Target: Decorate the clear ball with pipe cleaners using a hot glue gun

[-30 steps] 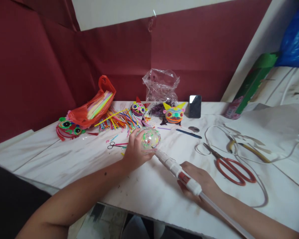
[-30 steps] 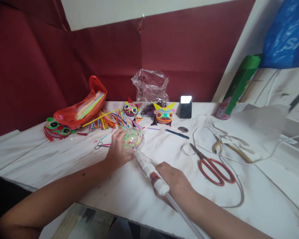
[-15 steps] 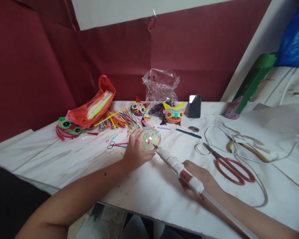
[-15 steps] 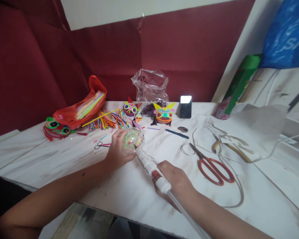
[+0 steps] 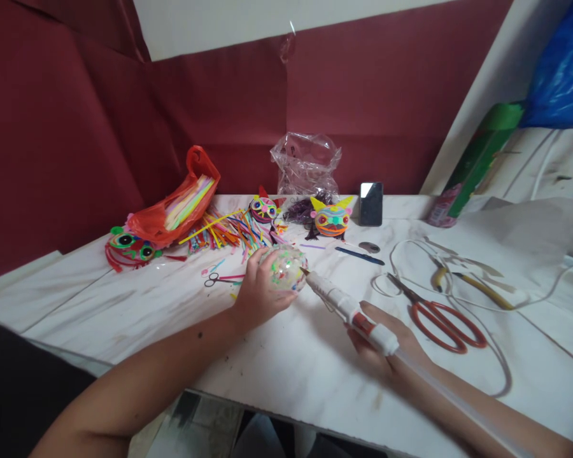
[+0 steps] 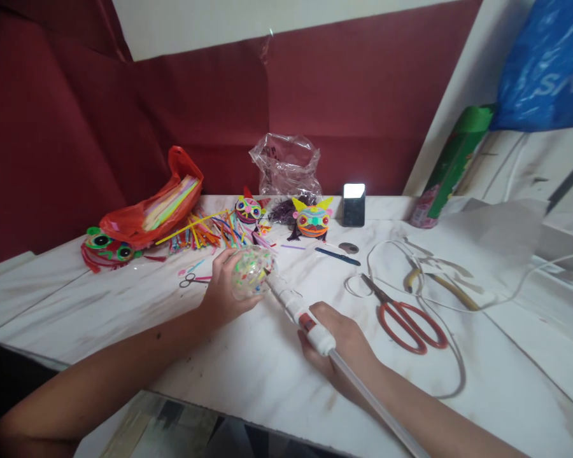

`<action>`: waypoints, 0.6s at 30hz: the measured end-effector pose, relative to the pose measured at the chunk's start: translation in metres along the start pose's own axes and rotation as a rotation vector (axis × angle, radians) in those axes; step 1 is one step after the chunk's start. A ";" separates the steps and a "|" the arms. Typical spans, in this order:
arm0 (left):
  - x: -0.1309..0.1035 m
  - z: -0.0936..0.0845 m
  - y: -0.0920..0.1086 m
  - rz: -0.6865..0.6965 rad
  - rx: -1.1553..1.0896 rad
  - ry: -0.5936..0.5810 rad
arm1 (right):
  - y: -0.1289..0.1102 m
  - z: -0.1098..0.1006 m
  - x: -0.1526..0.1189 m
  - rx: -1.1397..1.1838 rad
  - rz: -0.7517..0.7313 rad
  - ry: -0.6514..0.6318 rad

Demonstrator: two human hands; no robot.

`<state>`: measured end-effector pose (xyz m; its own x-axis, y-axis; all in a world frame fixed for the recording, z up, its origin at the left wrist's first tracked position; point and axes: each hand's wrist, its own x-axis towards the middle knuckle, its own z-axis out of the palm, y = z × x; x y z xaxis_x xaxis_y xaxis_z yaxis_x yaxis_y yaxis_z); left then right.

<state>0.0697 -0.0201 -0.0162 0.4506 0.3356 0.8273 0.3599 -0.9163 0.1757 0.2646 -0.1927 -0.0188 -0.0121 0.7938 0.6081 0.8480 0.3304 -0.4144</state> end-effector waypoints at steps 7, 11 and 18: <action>0.000 -0.001 -0.002 0.005 -0.017 0.015 | -0.001 -0.003 0.002 0.071 -0.031 0.028; 0.000 -0.001 -0.004 0.002 -0.041 0.008 | -0.011 -0.017 0.004 0.103 0.015 0.035; 0.002 -0.003 -0.005 0.048 -0.063 0.021 | -0.016 -0.022 0.006 0.140 0.036 0.059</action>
<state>0.0662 -0.0152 -0.0141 0.4485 0.2865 0.8466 0.2860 -0.9434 0.1677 0.2629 -0.2048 0.0062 0.0519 0.7767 0.6278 0.7652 0.3730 -0.5248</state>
